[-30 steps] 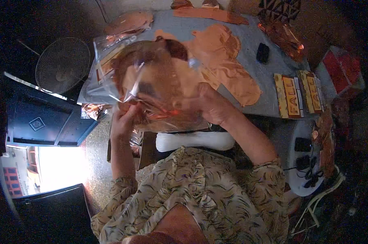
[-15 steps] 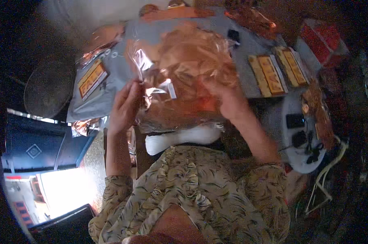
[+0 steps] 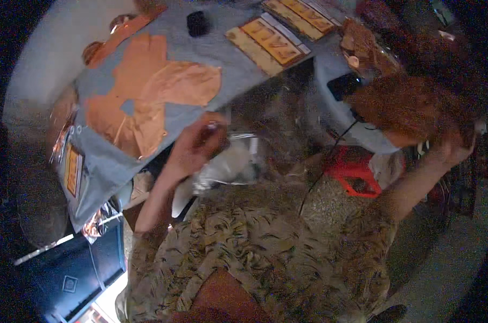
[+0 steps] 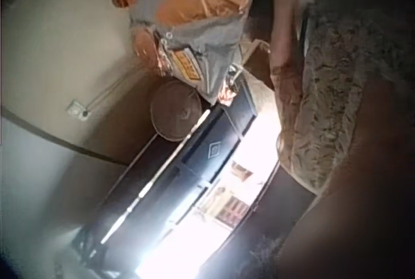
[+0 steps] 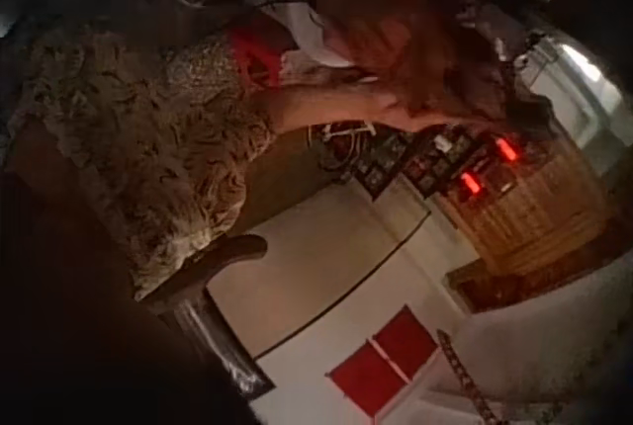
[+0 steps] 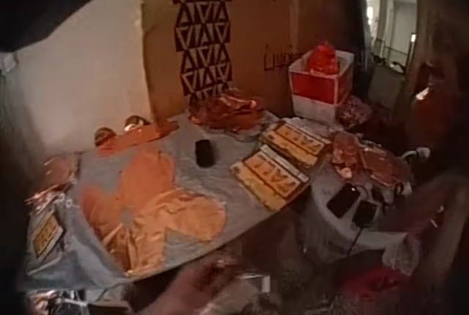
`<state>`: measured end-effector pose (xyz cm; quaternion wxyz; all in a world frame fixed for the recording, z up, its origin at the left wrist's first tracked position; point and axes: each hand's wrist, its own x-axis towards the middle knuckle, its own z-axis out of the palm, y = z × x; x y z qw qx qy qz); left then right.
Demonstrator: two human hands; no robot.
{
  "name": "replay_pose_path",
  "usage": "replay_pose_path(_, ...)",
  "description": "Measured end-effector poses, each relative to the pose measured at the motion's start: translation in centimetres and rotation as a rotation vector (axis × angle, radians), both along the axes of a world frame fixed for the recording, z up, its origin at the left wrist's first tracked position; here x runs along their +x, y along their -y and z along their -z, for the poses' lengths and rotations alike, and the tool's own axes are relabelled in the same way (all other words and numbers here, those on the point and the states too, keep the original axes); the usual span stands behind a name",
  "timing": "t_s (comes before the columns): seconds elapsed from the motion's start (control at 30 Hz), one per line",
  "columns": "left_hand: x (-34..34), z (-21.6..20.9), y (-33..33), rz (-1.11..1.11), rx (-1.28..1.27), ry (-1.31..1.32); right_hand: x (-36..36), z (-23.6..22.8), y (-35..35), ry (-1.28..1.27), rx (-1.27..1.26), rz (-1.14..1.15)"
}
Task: Taking metallic fall-themed balloons out of packaging and flattening them on a table.
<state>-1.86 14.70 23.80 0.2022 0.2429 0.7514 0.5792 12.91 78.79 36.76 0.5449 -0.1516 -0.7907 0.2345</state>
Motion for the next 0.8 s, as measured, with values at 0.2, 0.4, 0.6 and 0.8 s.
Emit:
replay_pose_path(0.2,-7.0,22.8,-9.8,0.14,-0.373,-0.508,-2.2,0.1,15.4,-0.292,-0.492,-0.186)
replay_pose_path(0.4,-10.8,30.5,-23.2,0.02,-0.637,-0.058,-1.0,1.2,15.1,-0.229,-0.756,-0.193)
replay_pose_path(0.6,-14.4,41.2,-5.2,0.147,-0.258,0.186,-6.5,0.3,42.6,-0.11,-1.177,-0.736)
replay_pose_path(0.8,-3.7,22.6,-23.8,0.455,-0.269,-0.193,-14.8,9.1,20.2,0.18,-1.224,-0.966)
